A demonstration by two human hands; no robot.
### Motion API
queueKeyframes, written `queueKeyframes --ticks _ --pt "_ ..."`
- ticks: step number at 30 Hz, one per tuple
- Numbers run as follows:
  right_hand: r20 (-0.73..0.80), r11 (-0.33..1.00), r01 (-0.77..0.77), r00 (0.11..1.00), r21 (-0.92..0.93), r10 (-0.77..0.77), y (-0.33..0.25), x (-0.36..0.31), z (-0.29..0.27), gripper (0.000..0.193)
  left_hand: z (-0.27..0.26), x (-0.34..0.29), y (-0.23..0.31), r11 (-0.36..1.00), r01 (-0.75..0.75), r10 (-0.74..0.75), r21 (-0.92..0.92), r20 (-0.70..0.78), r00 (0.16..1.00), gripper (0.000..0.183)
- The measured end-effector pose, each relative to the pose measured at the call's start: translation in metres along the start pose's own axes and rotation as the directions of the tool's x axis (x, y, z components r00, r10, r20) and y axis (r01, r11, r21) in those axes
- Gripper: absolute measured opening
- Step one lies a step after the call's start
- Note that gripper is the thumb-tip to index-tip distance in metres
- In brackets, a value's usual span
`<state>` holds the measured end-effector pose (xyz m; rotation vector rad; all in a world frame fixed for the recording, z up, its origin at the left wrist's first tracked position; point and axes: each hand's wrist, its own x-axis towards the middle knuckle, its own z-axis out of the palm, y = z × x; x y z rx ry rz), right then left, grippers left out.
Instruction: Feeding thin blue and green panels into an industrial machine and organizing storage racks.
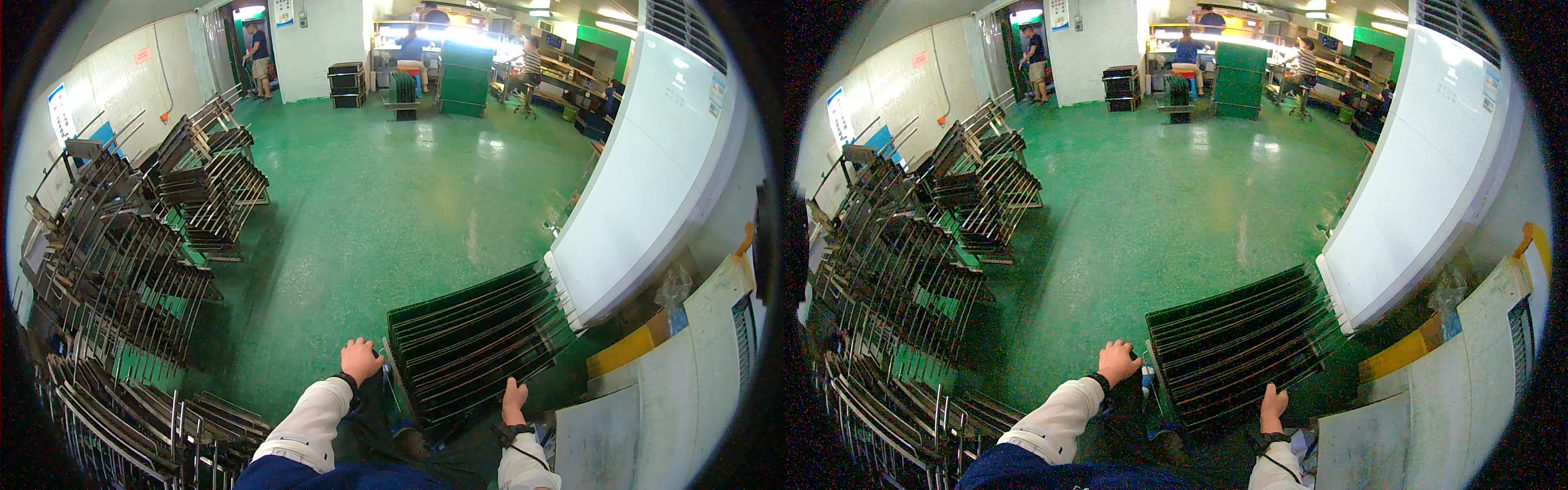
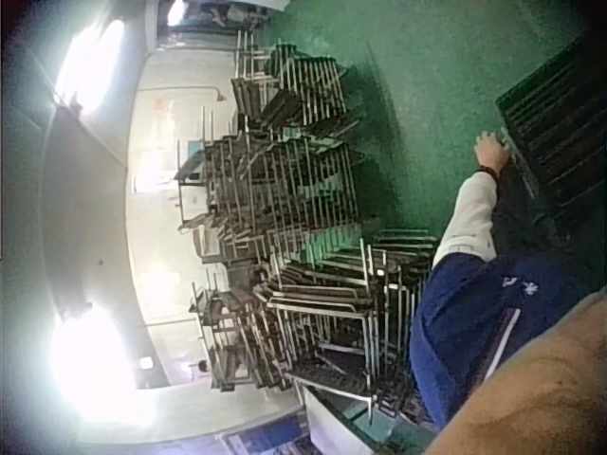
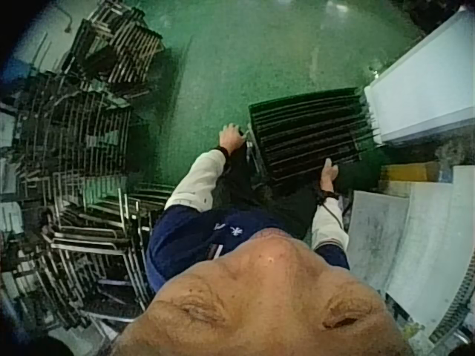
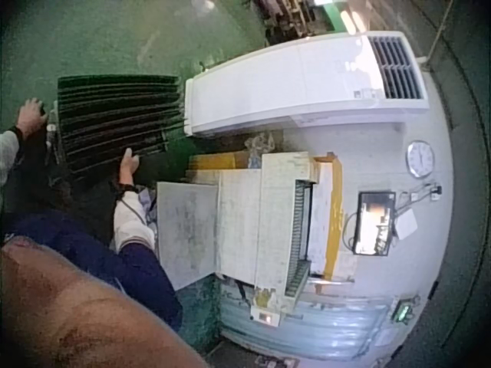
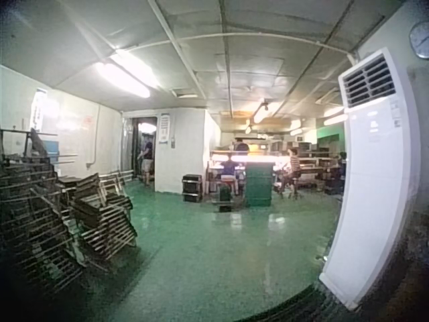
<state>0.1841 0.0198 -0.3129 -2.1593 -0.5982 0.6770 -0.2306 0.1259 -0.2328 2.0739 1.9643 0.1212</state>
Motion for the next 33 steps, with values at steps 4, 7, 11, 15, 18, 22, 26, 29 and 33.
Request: queueKeyframes --ticks 4,7,11,15,18,22,26,29,33 --pt "-0.107 1.000 0.020 0.994 0.003 -0.020 0.023 0.011 0.003 0.074 0.004 0.005 0.007 1.000 -0.015 0.015 0.005 0.018 1.000 0.050" --pt "-0.096 0.999 0.050 0.994 -0.017 -0.052 0.023 0.009 0.002 0.073 0.012 0.004 0.003 0.999 -0.051 0.049 -0.019 -0.073 0.996 0.045" --pt "-0.019 0.998 0.047 0.999 0.037 -0.046 0.017 0.011 0.001 0.065 0.023 0.027 -0.023 0.942 -0.021 0.007 -0.334 -0.045 0.999 0.035" --pt "-0.105 0.992 0.124 0.987 0.028 -0.121 0.006 -0.002 0.008 0.051 -0.076 0.062 0.006 0.674 0.128 -0.093 -0.728 0.088 0.992 0.030" --pt "-0.157 0.994 0.111 0.982 0.023 -0.106 0.010 -0.003 -0.002 0.050 -0.205 0.026 0.110 -0.184 0.050 0.348 -0.982 -0.018 0.937 0.040" --pt "-0.138 0.993 0.118 0.983 -0.011 -0.118 -0.001 -0.011 -0.002 0.052 -0.323 -0.099 0.216 -0.456 0.150 0.831 -0.877 -0.360 0.425 0.066" --pt "-0.114 1.000 -0.005 0.993 -0.018 0.003 0.037 0.016 0.001 0.057 -0.342 -0.177 0.255 -0.641 0.390 0.742 -0.661 -0.664 0.095 0.073" --pt "-0.052 0.994 -0.034 0.998 0.102 0.040 0.018 0.006 0.007 0.045 -0.335 -0.207 0.268 -0.660 0.515 0.701 -0.547 -0.695 0.159 0.078" --pt "-0.135 0.993 0.085 0.988 0.087 -0.073 0.036 0.011 0.003 0.040 -0.330 -0.225 0.281 -0.610 0.637 0.736 -0.472 -0.635 0.235 0.080"
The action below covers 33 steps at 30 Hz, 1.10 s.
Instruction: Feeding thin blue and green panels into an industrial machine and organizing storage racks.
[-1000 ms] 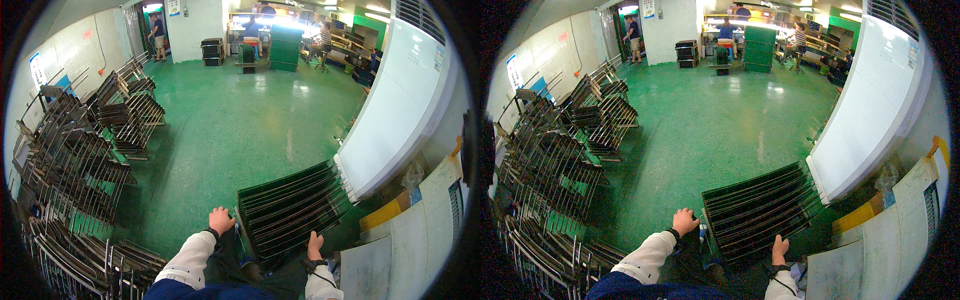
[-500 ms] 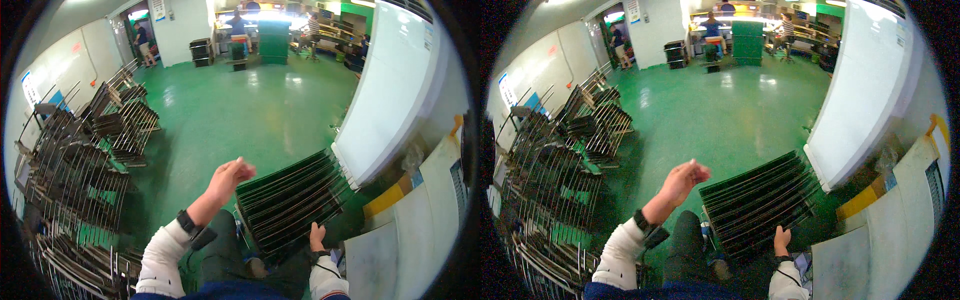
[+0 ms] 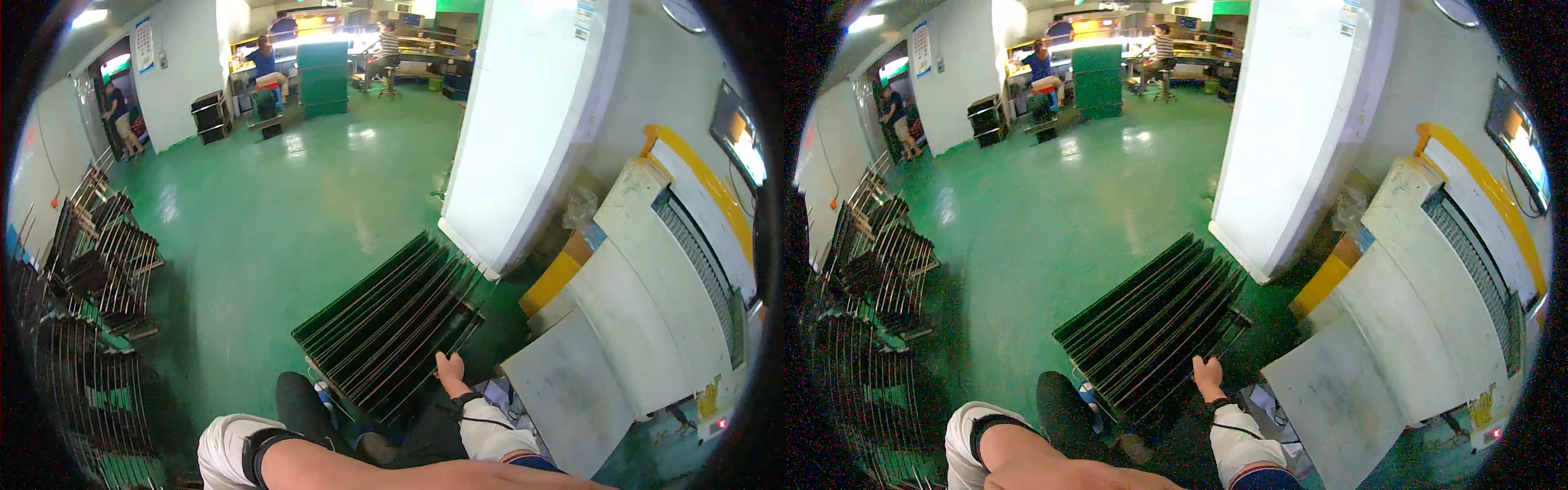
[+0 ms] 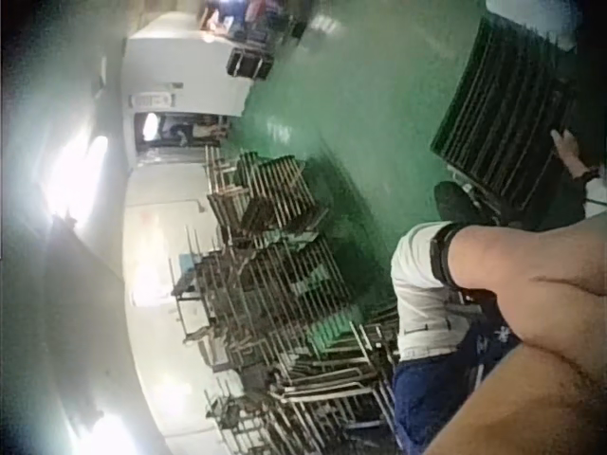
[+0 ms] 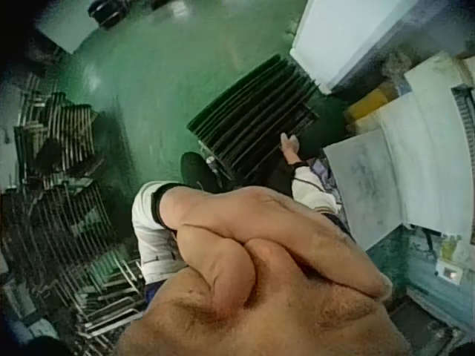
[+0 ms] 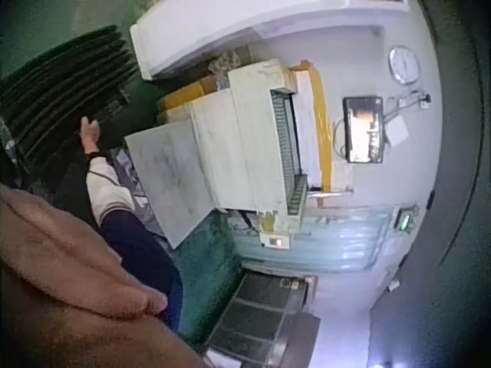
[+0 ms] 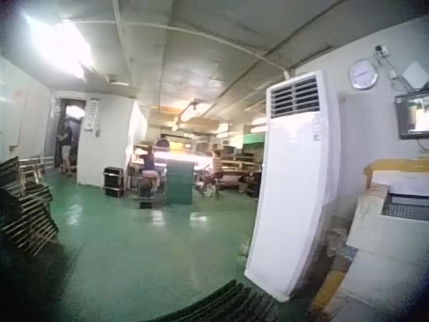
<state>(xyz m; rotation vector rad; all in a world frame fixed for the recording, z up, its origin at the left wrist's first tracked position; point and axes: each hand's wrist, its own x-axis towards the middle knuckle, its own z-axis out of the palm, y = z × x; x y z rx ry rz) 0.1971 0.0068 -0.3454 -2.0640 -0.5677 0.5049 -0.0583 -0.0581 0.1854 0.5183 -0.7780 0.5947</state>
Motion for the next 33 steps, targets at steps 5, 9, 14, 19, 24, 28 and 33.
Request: queueKeyframes --ticks 5,9,14,19,24,28,33 --pt "0.059 0.995 -0.085 0.995 0.056 0.081 -0.043 -0.019 -0.005 0.041 -0.021 0.005 0.002 0.967 -0.044 -0.006 0.252 0.191 0.982 0.069" --pt "0.017 0.994 -0.047 0.999 -0.098 0.049 -0.039 -0.018 -0.006 0.049 -0.023 0.010 0.013 0.955 -0.044 -0.027 0.293 0.235 0.972 0.057" --pt "-0.001 0.985 -0.085 0.996 -0.150 0.086 -0.029 -0.011 -0.002 0.055 -0.031 0.009 0.022 0.979 -0.001 -0.032 0.204 0.160 0.987 0.032" --pt "-0.007 0.993 -0.047 0.999 -0.107 0.046 -0.018 -0.008 0.005 0.051 -0.047 -0.003 0.035 0.951 0.022 -0.074 0.310 0.156 0.985 0.023" --pt "-0.040 0.992 0.007 0.999 -0.122 -0.012 -0.037 -0.018 -0.001 0.051 -0.046 -0.013 0.052 0.920 0.158 -0.187 0.359 0.046 0.981 0.033" --pt "-0.038 0.992 0.047 0.998 -0.119 -0.052 -0.037 -0.018 -0.006 0.052 -0.053 -0.005 0.029 0.927 -0.164 0.110 0.338 0.175 0.978 0.009" --pt "-0.055 0.988 0.031 0.998 -0.148 -0.039 -0.021 -0.012 0.002 0.060 -0.048 -0.013 0.006 0.802 -0.363 0.337 0.474 0.144 0.931 0.012"
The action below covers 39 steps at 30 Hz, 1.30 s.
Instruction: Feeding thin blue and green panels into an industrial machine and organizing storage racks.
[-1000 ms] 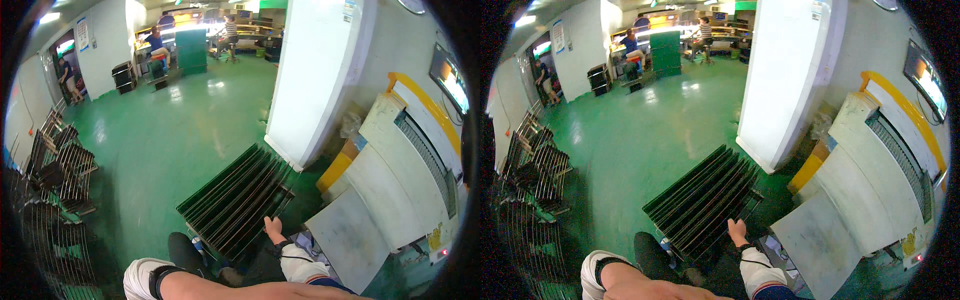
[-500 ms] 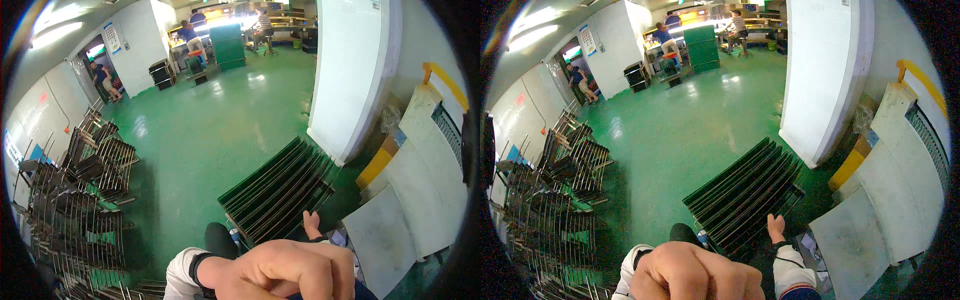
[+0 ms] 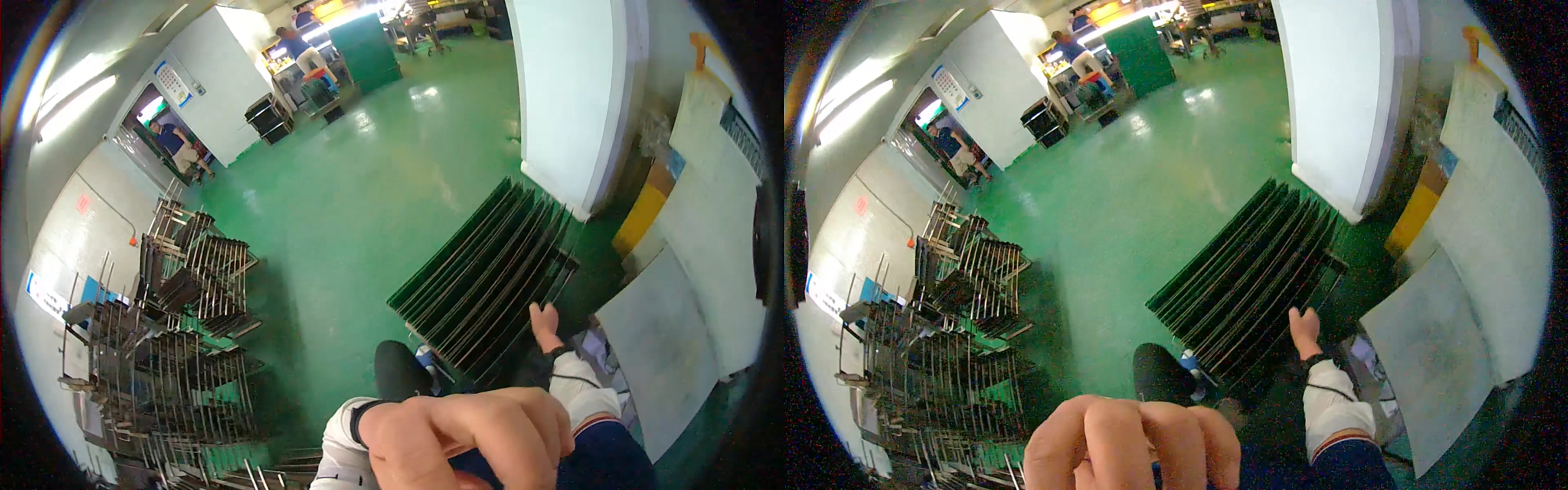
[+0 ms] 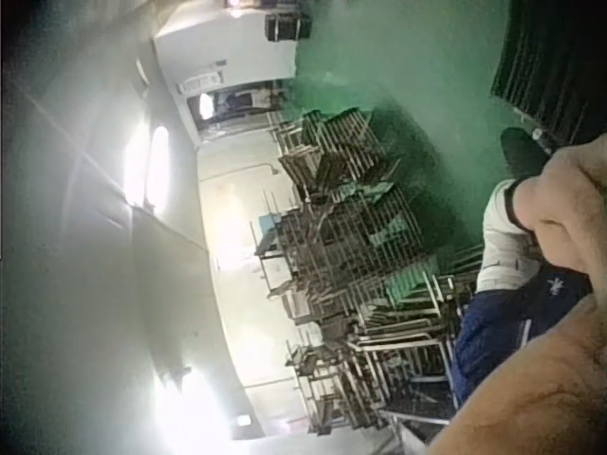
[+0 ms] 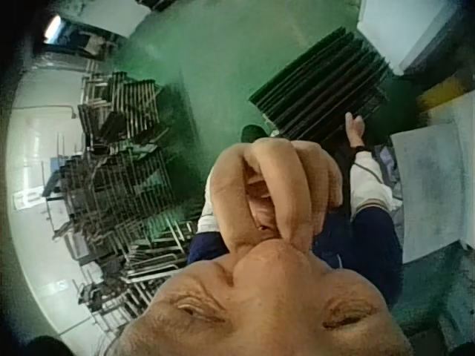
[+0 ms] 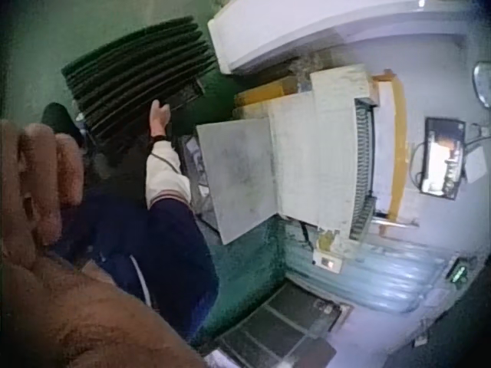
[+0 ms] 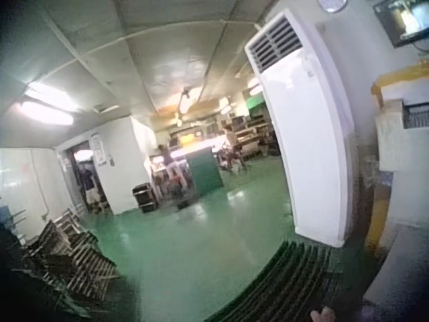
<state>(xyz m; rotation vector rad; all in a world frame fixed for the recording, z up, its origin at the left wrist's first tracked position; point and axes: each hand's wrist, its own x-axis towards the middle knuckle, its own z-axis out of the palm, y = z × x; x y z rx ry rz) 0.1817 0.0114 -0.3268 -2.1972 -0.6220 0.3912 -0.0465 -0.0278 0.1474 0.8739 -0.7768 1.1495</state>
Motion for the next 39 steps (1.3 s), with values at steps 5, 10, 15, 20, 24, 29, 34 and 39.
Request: queueKeyframes --ticks 5,10,15,20,24,29,34,39 --pt "0.051 0.999 -0.033 0.998 0.018 0.032 -0.020 -0.004 -0.009 0.053 0.015 -0.004 -0.003 0.972 -0.086 0.102 0.220 -0.063 0.993 0.029" --pt "0.008 1.000 0.000 1.000 -0.010 0.000 -0.013 -0.004 -0.009 0.051 0.001 0.007 0.005 0.727 -0.219 0.142 0.651 0.170 0.975 0.038" --pt "0.005 1.000 -0.006 1.000 0.011 0.006 -0.021 -0.005 -0.011 0.051 0.017 0.001 0.017 0.855 -0.089 0.106 0.511 -0.004 0.994 0.032" --pt "0.018 0.999 -0.021 1.000 0.035 0.021 -0.013 -0.002 -0.009 0.053 0.021 0.000 0.009 0.913 -0.034 0.087 0.407 -0.112 0.990 0.024" --pt "0.037 1.000 -0.026 0.999 0.010 0.025 -0.021 -0.005 -0.009 0.056 0.006 -0.003 0.018 0.793 -0.052 0.033 0.607 0.042 0.999 0.021" --pt "0.078 0.999 -0.051 0.996 -0.018 0.052 -0.022 -0.005 -0.012 0.058 -0.045 -0.008 0.020 0.707 -0.278 -0.034 0.650 0.424 0.905 0.021" --pt "0.111 0.998 -0.065 0.992 0.027 0.062 -0.011 0.001 -0.007 0.067 -0.031 0.004 0.008 0.626 -0.373 0.091 0.685 0.411 0.907 0.040" --pt "0.212 0.993 -0.122 0.970 0.009 0.117 -0.022 -0.002 -0.019 0.068 -0.018 -0.002 0.023 0.635 -0.171 -0.074 0.754 0.279 0.957 0.010"
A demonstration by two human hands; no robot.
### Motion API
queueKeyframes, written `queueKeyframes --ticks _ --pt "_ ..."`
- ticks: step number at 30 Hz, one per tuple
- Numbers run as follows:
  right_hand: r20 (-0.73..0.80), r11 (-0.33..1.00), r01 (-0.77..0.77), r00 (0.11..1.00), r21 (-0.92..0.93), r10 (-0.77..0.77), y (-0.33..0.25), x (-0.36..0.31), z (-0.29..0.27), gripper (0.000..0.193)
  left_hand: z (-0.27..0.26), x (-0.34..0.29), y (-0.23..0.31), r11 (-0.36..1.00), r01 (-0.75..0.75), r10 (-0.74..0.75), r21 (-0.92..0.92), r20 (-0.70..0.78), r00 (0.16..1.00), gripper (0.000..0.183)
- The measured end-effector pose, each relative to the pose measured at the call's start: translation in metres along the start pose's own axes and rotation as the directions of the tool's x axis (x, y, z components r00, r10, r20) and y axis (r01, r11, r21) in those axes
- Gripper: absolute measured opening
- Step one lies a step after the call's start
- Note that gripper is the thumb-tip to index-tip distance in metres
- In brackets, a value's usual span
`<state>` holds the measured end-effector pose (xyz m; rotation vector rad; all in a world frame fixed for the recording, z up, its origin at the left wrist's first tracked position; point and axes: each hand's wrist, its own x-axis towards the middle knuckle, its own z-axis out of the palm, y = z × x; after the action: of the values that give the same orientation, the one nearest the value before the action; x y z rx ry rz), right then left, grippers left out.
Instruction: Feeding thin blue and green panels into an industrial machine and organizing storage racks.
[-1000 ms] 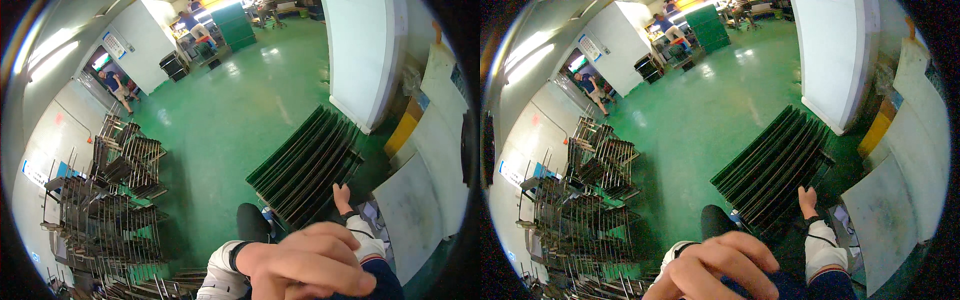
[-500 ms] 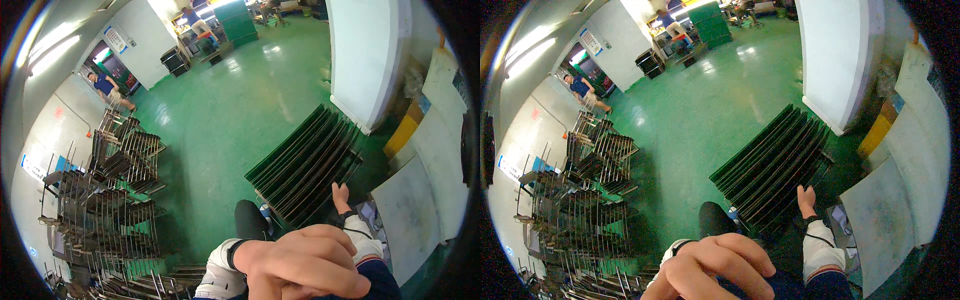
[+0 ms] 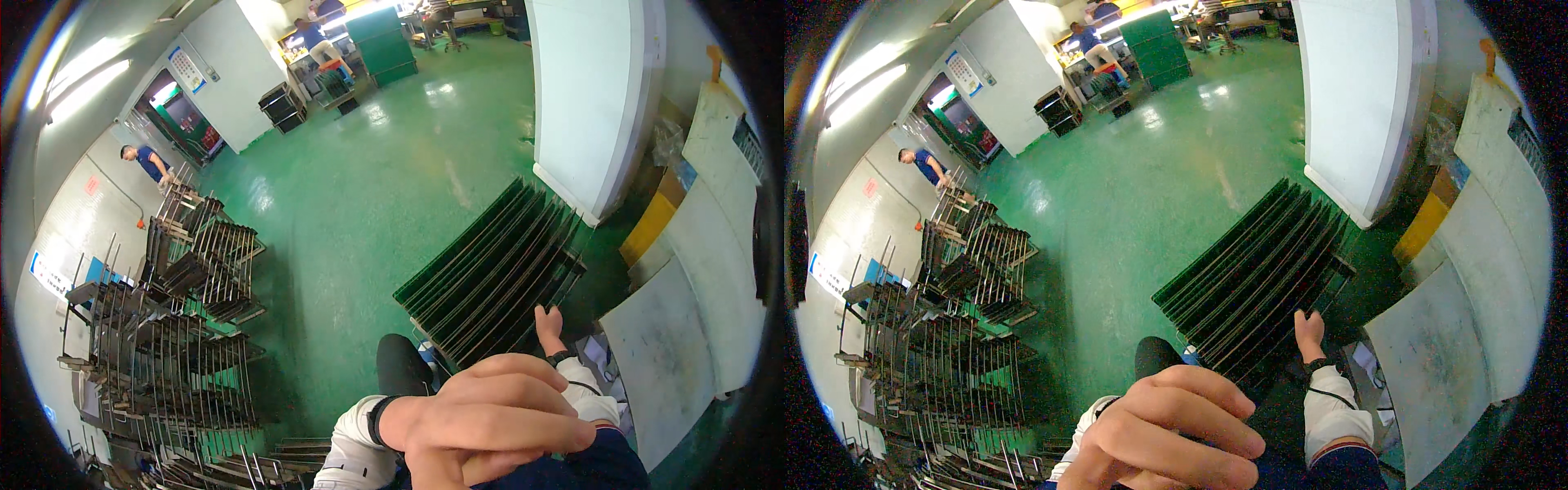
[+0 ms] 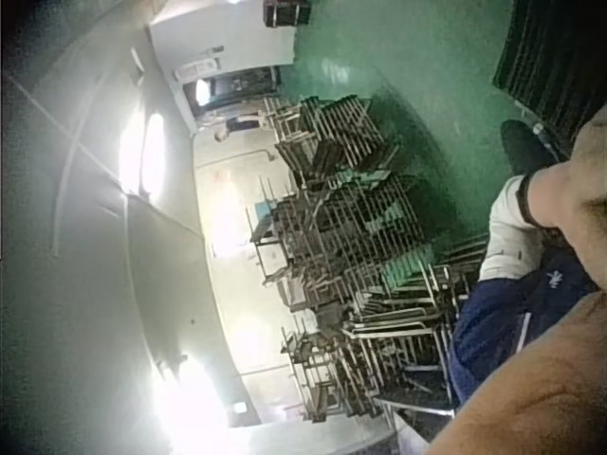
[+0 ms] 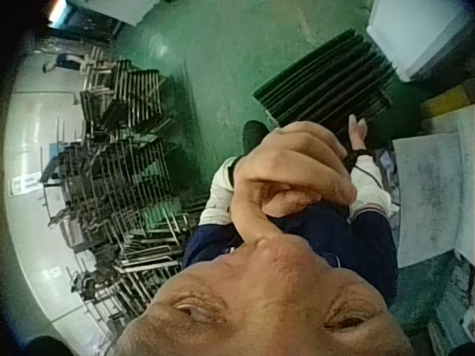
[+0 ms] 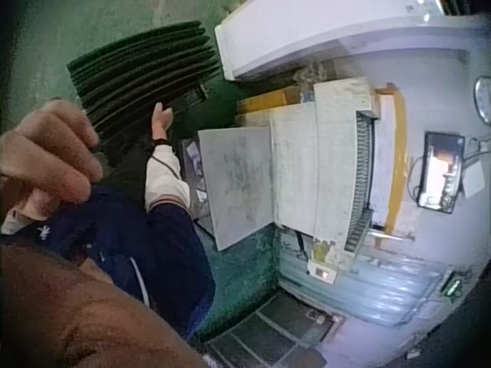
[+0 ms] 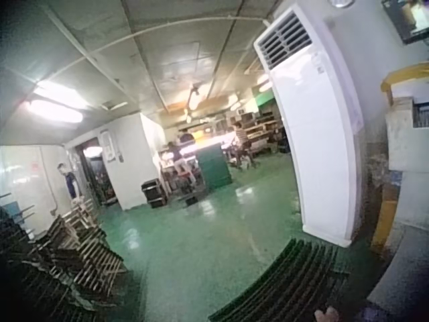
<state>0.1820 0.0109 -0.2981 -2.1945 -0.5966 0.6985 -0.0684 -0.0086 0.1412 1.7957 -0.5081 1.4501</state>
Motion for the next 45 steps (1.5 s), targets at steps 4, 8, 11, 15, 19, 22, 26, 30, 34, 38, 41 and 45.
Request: queueKeyframes --ticks 4,8,11,15,19,22,26,30,34,38,41,45 --pt "-0.067 0.999 0.015 0.998 0.050 -0.012 0.000 -0.002 0.005 0.064 -0.002 0.003 0.008 0.991 0.133 -0.131 -0.036 0.046 0.990 0.024" --pt "-0.026 0.998 0.053 0.998 0.035 -0.052 -0.008 -0.005 0.000 0.062 0.005 0.003 0.005 0.992 0.042 -0.047 -0.116 -0.041 0.998 0.013" --pt "-0.127 0.997 0.071 0.989 -0.010 -0.071 0.014 0.007 0.009 0.058 0.016 0.007 -0.008 0.966 -0.093 0.060 -0.241 -0.141 0.988 0.024" --pt "-0.065 0.998 0.061 0.996 0.001 -0.061 -0.005 -0.004 0.001 0.060 0.006 -0.007 0.005 0.936 0.091 -0.120 -0.340 -0.065 0.991 0.030" --pt "-0.051 0.998 0.062 0.997 0.000 -0.062 -0.001 -0.001 0.002 0.062 0.021 0.011 -0.004 0.941 -0.114 0.054 -0.317 -0.194 0.980 0.033" --pt "-0.171 0.995 0.103 0.980 0.007 -0.101 0.016 0.008 0.014 0.057 0.016 0.023 0.000 0.946 -0.095 0.051 -0.310 -0.149 0.988 0.044" --pt "-0.160 0.993 0.112 0.981 0.020 -0.107 0.015 0.008 0.014 0.055 0.029 0.008 -0.009 0.940 -0.197 0.110 -0.279 -0.299 0.948 0.042" --pt "-0.134 0.992 0.122 0.984 0.031 -0.116 0.004 -0.001 0.007 0.054 0.013 -0.002 0.003 0.958 0.071 -0.103 -0.279 -0.101 0.990 0.007" --pt "-0.147 0.994 0.105 0.984 0.025 -0.101 0.003 -0.001 0.007 0.054 0.009 -0.006 0.007 0.943 0.211 -0.213 -0.257 0.020 0.977 0.025" --pt "-0.171 0.992 0.126 0.977 -0.018 -0.128 0.018 0.009 0.012 0.059 0.035 0.004 -0.011 0.939 -0.148 0.072 -0.309 -0.246 0.967 0.039" --pt "-0.142 0.994 0.109 0.984 -0.021 -0.111 0.013 0.004 0.009 0.064 0.040 -0.002 -0.011 0.892 -0.155 0.020 -0.425 -0.306 0.952 0.037" --pt "-0.110 0.997 0.075 0.991 -0.015 -0.076 0.010 0.005 0.010 0.070 0.043 0.008 -0.003 0.842 -0.141 -0.041 -0.520 -0.321 0.946 0.035"
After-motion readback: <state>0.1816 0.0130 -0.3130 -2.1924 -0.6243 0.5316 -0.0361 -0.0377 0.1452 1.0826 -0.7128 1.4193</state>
